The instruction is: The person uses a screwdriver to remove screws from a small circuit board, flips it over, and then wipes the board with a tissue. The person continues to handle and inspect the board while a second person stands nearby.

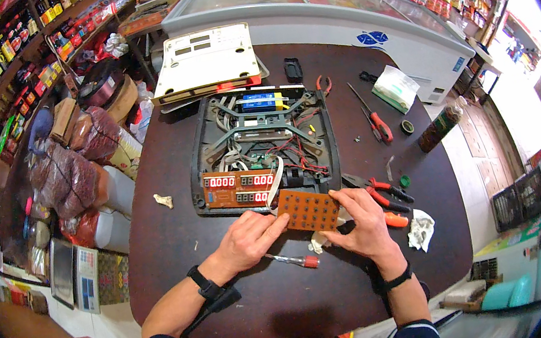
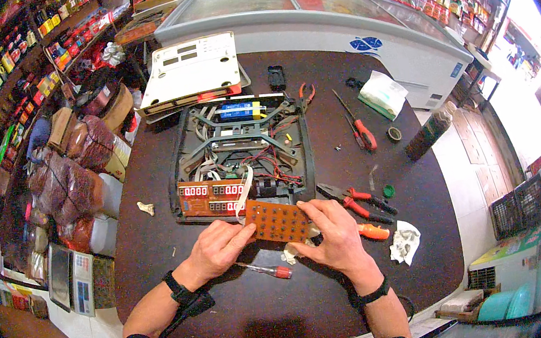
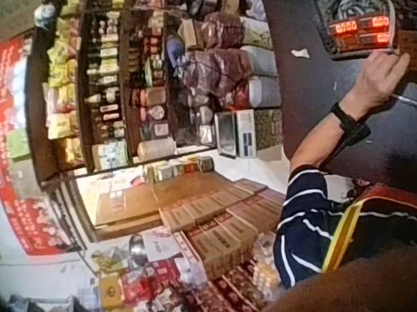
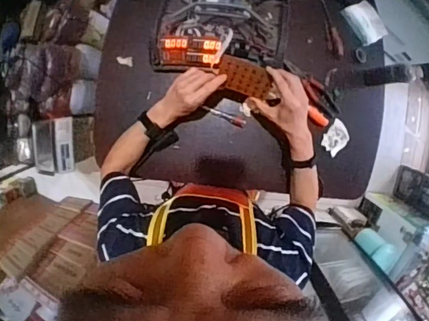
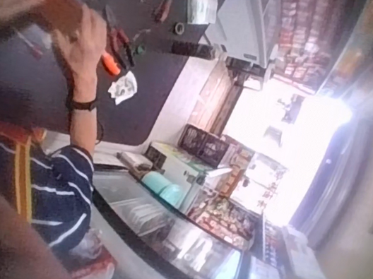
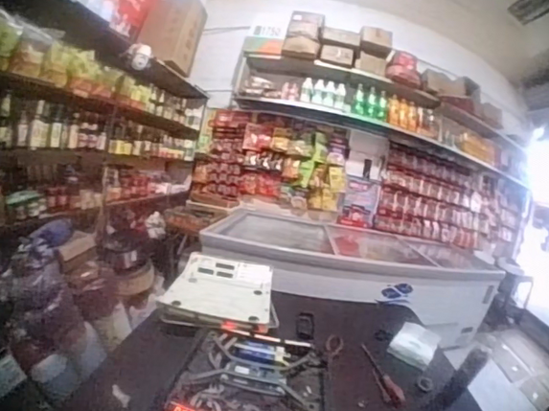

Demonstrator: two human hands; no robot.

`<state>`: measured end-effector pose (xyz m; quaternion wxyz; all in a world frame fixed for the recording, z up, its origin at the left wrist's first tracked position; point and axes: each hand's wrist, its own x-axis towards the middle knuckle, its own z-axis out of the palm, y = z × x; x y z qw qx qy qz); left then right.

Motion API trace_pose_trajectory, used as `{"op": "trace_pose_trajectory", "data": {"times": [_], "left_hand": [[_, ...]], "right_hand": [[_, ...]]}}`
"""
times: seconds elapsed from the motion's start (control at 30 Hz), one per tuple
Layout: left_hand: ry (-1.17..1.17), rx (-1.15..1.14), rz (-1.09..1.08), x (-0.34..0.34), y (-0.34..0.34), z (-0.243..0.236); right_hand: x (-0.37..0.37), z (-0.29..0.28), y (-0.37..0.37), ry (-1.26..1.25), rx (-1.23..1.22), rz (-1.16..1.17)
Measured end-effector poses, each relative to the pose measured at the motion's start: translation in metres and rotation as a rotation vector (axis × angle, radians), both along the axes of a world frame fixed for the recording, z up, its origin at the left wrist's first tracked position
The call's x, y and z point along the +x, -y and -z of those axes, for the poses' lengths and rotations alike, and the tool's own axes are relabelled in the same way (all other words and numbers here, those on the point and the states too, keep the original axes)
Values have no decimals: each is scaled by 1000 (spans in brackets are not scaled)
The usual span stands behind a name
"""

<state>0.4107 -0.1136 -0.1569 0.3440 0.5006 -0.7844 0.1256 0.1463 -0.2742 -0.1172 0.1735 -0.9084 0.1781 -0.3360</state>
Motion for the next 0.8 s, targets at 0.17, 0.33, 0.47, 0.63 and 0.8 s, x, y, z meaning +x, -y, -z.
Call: {"op": "trace_pose_trajectory", "data": {"times": [0.17, 0.33, 0.47, 0.63, 0.8], "left_hand": [[-38, 16, 11, -1, 0, -1], [-39, 4, 4, -2, 0, -2], [-16, 4, 5, -1, 0, -3], [-7, -8, -3, -2, 0, -5], [11, -23, -12, -3, 0, -5]], "right_hand": [[0, 0, 0, -10, -8, -3], [0, 0, 1, -21, -11, 3], [0, 1, 1, -18, -23, 17], [0, 1, 0, -14, -27, 23], [-1, 0, 1, 3, -34, 9]]}}
